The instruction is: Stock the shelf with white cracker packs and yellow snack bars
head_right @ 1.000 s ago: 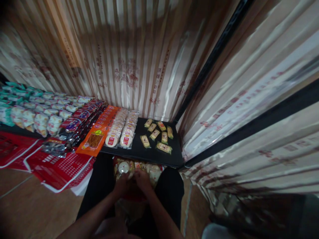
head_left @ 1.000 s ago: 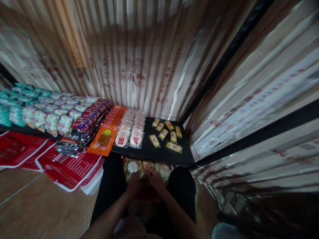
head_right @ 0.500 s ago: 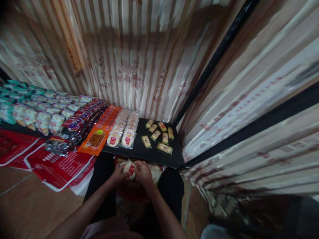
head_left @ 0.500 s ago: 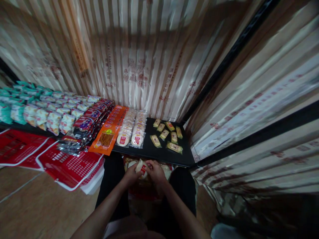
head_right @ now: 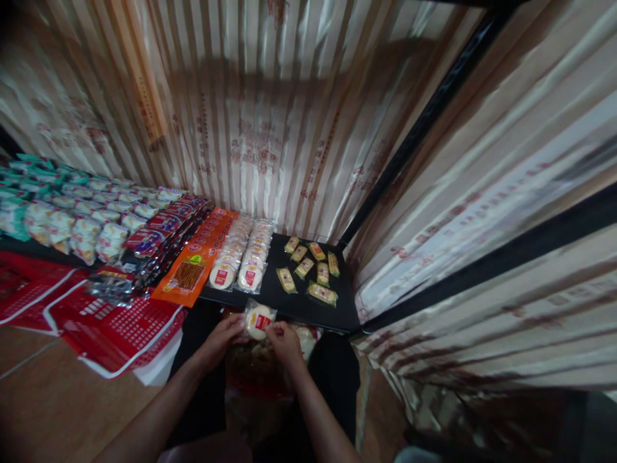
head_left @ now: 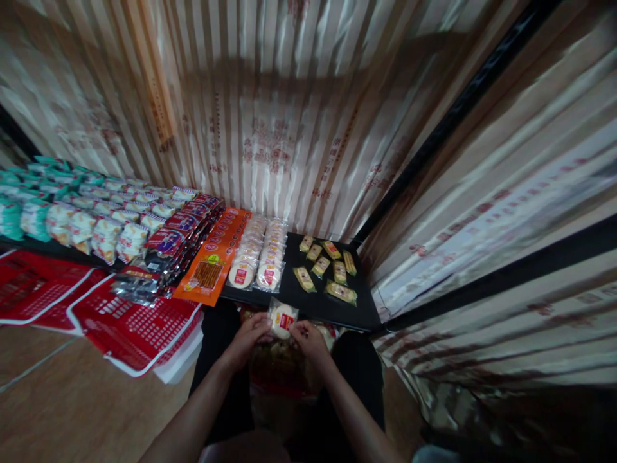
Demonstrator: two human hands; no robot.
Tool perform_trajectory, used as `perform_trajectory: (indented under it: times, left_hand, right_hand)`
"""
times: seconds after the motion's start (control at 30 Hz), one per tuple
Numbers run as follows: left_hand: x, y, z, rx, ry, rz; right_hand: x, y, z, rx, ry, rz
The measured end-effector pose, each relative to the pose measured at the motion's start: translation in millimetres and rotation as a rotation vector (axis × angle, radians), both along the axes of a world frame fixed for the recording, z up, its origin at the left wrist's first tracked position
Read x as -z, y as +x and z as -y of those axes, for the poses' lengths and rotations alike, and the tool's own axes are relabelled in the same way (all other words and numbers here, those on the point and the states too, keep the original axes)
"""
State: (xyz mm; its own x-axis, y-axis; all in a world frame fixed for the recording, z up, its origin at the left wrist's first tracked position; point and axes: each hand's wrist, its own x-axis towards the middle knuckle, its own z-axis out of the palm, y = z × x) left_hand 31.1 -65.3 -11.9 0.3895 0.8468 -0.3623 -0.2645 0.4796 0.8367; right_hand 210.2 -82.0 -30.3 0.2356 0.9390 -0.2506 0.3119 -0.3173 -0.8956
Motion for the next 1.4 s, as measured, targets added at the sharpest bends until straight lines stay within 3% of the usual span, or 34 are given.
perform_trajectory:
  times: [0.13, 0.37, 0.5, 0.67, 0.83, 0.97, 1.13, 1.23, 1.4]
  left_hand:
    - [8.2, 2.8, 0.4, -0.028, 0.008, 0.011]
    - [9.4, 8.5, -4.1, -0.118, 0.055, -0.010]
    - [4.3, 1.7, -13.5, -0.171, 0.101, -0.090]
    - [-6.7, -8.9, -23.6, -0.142, 0.225, -0.187]
    - [-16.9, -6.7, -33.1, -0.054, 0.301, -0.250]
    - [-23.9, -4.1, -40.7, -0.134, 0.411, -0.506]
    - [-18.6, 0.9, -36.5, -0.317, 0.783, -0.943]
    - [-8.5, 5.9, -31.6, -0.286, 0.926, -1.094]
    - [-2.1, 9.9, -32.9, -0.137, 1.017, -1.227]
  right_hand:
    - [4.5, -12.4, 13.5, 0.047, -0.098, -0.146]
    - [-1.9, -29.0, 21.1, -0.055, -0.064, -0.070]
    - [-6.2, -23.0, 13.7, -0.179, -0.048, 0.048]
    - [-17.2, -10.6, -3.2, -0.024, 0.172, 0.191]
    - [-24.5, -17.8, -22.2, -0.057, 0.162, -0.037]
    - [-27.7, -26.1, -38.9, -0.077, 0.168, -0.168]
    - [-25.7, -25.2, -62.9, -0.035, 0.166, -0.038]
    - [-21.3, -24.5, -74.8, -0.045, 0.164, 0.068]
    - [-19.6, -27.5, -89.9, -0.060, 0.151, 0.160]
